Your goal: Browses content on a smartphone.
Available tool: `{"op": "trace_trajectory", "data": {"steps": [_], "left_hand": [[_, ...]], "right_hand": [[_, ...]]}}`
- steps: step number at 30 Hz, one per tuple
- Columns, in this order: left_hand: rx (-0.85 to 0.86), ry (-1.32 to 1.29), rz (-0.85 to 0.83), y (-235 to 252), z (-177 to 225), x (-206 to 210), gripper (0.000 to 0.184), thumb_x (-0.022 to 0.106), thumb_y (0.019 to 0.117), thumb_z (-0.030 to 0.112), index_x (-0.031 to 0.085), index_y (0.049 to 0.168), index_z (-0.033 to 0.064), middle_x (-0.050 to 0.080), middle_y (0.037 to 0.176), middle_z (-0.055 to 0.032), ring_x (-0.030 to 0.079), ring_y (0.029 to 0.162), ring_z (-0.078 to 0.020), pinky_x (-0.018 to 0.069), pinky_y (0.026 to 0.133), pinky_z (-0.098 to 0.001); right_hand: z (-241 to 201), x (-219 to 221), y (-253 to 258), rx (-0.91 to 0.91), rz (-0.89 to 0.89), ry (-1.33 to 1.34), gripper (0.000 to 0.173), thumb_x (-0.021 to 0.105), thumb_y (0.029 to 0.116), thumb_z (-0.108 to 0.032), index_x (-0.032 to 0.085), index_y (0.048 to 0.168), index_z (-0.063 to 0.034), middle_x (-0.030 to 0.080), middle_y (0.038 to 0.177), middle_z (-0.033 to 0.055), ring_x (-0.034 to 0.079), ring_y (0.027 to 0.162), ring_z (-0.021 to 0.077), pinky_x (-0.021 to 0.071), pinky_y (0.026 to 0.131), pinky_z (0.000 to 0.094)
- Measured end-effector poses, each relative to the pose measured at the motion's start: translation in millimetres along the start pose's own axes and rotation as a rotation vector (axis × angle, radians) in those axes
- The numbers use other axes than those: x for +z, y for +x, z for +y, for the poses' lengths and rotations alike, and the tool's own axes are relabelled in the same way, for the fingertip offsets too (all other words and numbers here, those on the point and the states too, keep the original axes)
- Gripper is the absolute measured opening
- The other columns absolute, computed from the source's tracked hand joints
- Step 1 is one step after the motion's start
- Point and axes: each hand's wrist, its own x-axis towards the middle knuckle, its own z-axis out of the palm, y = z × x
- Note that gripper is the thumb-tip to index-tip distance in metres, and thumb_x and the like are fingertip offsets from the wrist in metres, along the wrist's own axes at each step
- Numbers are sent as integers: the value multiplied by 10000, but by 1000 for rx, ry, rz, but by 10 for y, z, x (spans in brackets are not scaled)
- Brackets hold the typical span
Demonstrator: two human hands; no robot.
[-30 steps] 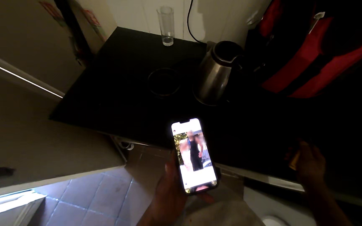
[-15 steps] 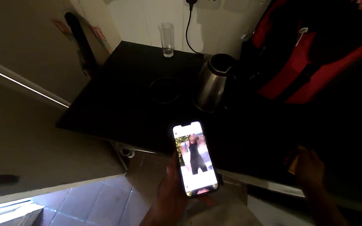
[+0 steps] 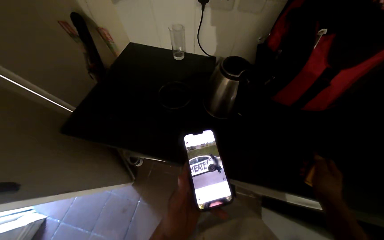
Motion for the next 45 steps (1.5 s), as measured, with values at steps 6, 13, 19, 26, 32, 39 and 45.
{"op": "trace_trajectory", "data": {"steps": [6, 13, 19, 26, 32, 39, 45], "left_hand": [[-18, -32, -27, 24, -36, 23, 687, 500, 969, 623, 387, 1533, 247, 578, 1430, -127, 616, 1242, -365, 624, 777, -543], [-16, 3, 3, 43, -49, 43, 715, 498, 960, 644, 385, 1526, 223, 586, 1417, -135, 624, 1227, -374, 625, 758, -555], [-31, -6, 0, 44, -66, 45, 735, 500, 955, 649, 350, 1536, 225, 580, 1421, -141, 620, 1228, -387, 621, 766, -561], [-36, 0, 61, 50, -49, 111, 839, 495, 908, 720, 331, 1544, 198, 591, 1405, -145, 631, 1211, -388, 623, 730, -576], [-55, -9, 144, 37, -23, 148, 934, 484, 839, 801, 324, 1541, 207, 597, 1404, -125, 635, 1209, -373, 623, 719, -560], [-49, -64, 50, 36, -49, 98, 892, 485, 869, 773, 299, 1567, 250, 552, 1450, -153, 601, 1248, -402, 618, 749, -567], [-49, -65, 93, 32, -28, 112, 921, 505, 850, 783, 305, 1554, 224, 574, 1426, -140, 613, 1236, -389, 615, 741, -575]], "right_hand": [[10, -14, 14, 7, -18, -6, 395, 413, 1100, -311, 506, 1360, -29, 632, 825, 10, 632, 580, 91, 580, 514, 268], [-15, -1, 21, 21, 4, -39, 420, 430, 1093, -342, 513, 1342, -15, 633, 828, 25, 625, 570, 107, 576, 508, 293], [7, -8, 22, 18, 2, -16, 404, 427, 1094, -330, 518, 1346, -28, 634, 822, 21, 632, 565, 106, 581, 503, 284], [19, -12, 21, 1, -17, -19, 419, 421, 1095, -347, 516, 1341, -22, 635, 802, 11, 631, 565, 99, 582, 508, 284], [38, -20, 31, 4, -23, -46, 440, 434, 1083, -388, 528, 1315, -27, 642, 854, 34, 637, 605, 123, 585, 536, 318], [32, -21, 25, 27, -2, -11, 419, 431, 1095, -356, 510, 1357, -38, 635, 835, 22, 634, 584, 110, 581, 515, 294], [24, -7, 41, 26, -7, -43, 431, 422, 1092, -364, 507, 1358, -36, 627, 845, 23, 628, 592, 100, 580, 526, 286]]}}
